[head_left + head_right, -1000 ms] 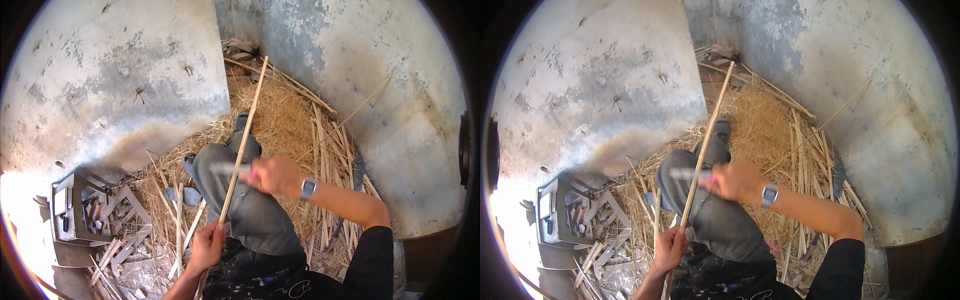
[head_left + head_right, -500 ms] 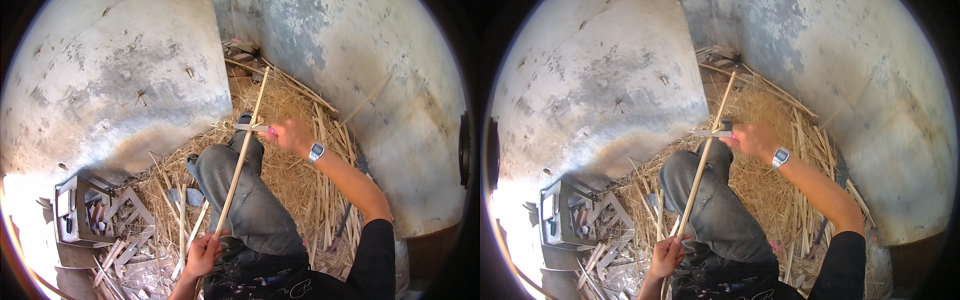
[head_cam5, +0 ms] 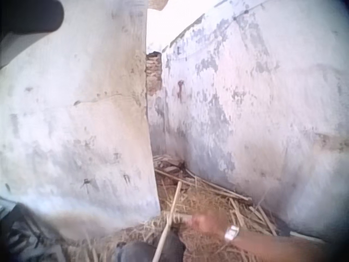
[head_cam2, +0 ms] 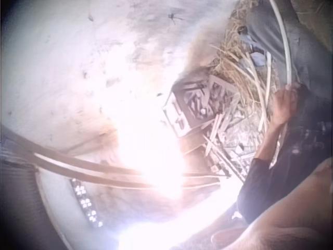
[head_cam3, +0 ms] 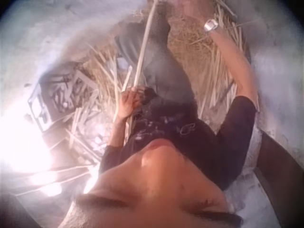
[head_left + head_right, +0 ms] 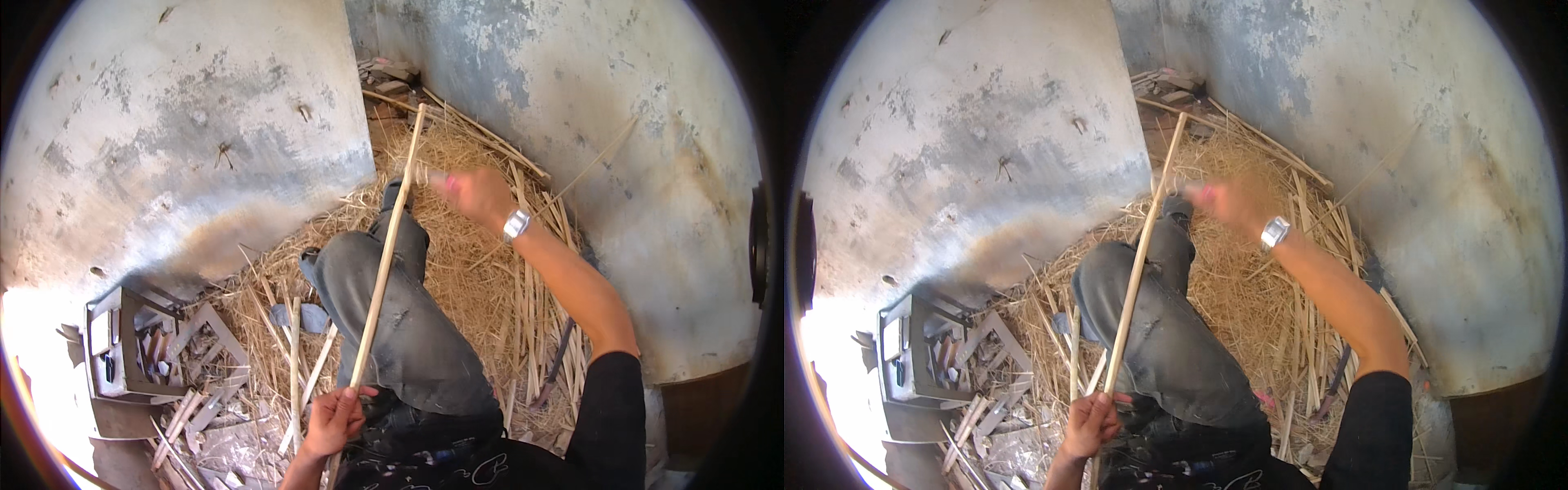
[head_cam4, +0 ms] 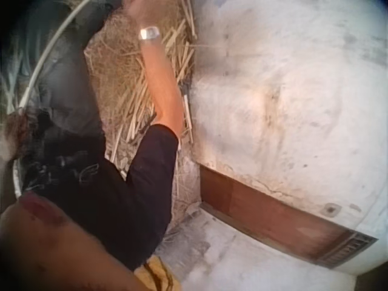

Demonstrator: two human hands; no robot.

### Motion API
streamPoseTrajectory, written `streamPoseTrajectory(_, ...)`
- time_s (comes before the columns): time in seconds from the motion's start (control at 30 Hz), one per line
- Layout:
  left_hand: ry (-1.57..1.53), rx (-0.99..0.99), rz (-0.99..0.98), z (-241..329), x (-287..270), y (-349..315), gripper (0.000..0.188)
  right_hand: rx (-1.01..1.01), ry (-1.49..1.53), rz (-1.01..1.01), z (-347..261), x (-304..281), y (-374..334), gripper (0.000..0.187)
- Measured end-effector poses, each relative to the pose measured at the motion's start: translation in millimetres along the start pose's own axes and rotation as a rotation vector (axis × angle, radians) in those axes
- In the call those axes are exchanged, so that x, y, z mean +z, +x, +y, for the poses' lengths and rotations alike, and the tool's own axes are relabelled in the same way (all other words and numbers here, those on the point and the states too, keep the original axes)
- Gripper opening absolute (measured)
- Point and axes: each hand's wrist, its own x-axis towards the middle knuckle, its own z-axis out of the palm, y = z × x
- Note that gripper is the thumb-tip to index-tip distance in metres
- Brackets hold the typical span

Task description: The person shaves a long bamboo slat with a knife while sitting on the floor.

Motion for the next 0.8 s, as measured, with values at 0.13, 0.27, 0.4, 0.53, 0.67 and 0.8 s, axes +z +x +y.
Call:
streamPoseTrajectory(0.13,-0.03,0.017,-0.01,-13,1,5,0.047,-0.165,-0.277,0.031,-49,19,-27,0.053)
streamPoseTrajectory(0.27,-0.079,-0.029,-0.031,-14,-7,-14,0.047,0.164,-0.171,0.187,0,-31,20,0.065)
streamPoseTrajectory(0.4,0.011,-0.017,-0.044,-15,-17,-11,0.046,0.024,-0.288,0.145,-17,-11,5,0.064)
streamPoseTrajectory(0.53,-0.081,-0.075,-0.028,-22,-26,-27,0.045,-0.087,-0.345,0.064,-25,-12,4,0.057)
streamPoseTrajectory(0.67,0.135,-0.076,-0.014,-40,-53,-46,0.046,0.387,-0.331,0.247,63,-87,29,0.063)
streamPoseTrajectory(0.8,0.17,-0.059,0.0,-47,-55,-54,0.044,0.317,-0.375,0.284,20,-65,10,0.064)
